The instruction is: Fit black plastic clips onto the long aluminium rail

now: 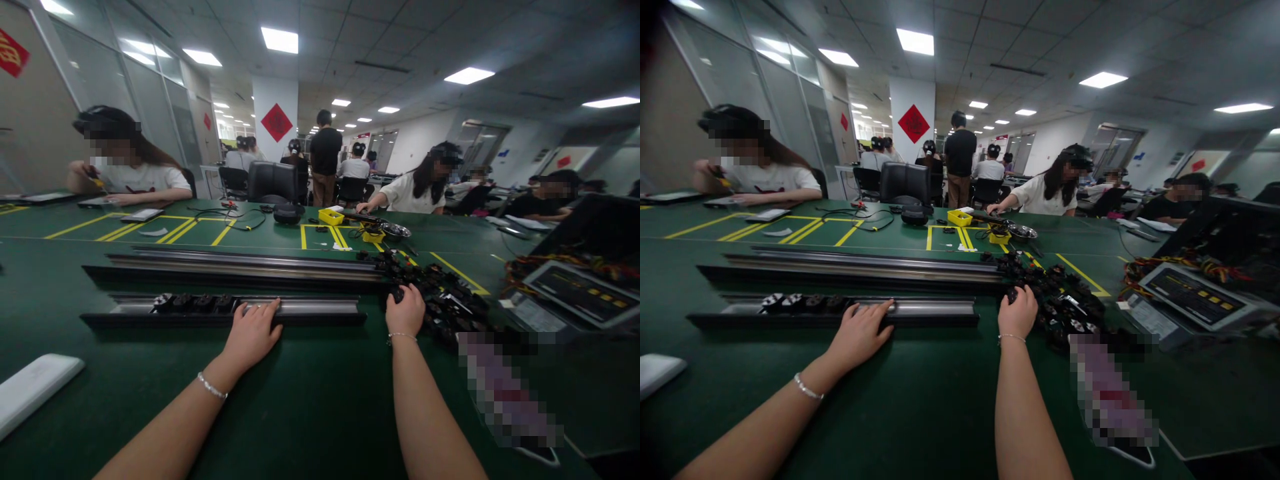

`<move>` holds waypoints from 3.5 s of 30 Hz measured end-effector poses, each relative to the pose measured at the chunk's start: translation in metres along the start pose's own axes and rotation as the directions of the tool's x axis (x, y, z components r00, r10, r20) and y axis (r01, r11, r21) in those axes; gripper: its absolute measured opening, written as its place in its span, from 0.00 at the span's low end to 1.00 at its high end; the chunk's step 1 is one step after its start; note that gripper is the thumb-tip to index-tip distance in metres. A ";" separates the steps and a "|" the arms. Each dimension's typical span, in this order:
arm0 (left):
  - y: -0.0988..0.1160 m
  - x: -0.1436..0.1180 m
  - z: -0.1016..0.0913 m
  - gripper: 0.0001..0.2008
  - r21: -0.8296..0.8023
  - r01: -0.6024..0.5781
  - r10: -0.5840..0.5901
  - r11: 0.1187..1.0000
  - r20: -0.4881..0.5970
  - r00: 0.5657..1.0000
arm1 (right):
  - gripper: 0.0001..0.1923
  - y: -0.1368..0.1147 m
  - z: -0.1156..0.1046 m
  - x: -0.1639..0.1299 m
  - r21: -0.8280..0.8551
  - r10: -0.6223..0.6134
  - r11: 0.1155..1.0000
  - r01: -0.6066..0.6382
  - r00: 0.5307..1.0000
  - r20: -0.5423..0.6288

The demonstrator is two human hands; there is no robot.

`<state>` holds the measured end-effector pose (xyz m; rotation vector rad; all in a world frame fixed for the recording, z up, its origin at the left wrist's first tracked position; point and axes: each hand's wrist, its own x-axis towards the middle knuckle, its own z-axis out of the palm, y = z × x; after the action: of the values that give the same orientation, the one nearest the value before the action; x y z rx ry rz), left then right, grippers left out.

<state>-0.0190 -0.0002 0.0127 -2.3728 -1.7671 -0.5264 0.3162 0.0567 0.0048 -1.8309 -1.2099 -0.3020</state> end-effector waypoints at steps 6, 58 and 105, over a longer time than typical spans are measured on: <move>-0.006 0.005 -0.013 0.20 0.004 -0.045 0.045 0.999 -0.108 0.993 | 0.25 0.005 -0.002 -0.002 -0.107 0.050 0.993 -0.051 0.999 -0.014; -0.065 0.005 0.003 0.39 0.159 0.241 -0.236 0.958 -0.049 0.971 | 0.24 -0.088 -0.006 -0.079 -0.015 -0.282 0.943 0.332 0.824 0.491; -0.031 0.014 0.002 0.42 0.153 0.138 -0.156 0.978 0.112 0.981 | 0.25 -0.093 -0.009 -0.074 -0.063 -0.169 0.970 0.236 0.836 0.523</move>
<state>-0.0441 0.0225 0.0129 -2.2317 -1.9722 -0.2621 0.2042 0.0155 0.0147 -1.9609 -1.7996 0.0067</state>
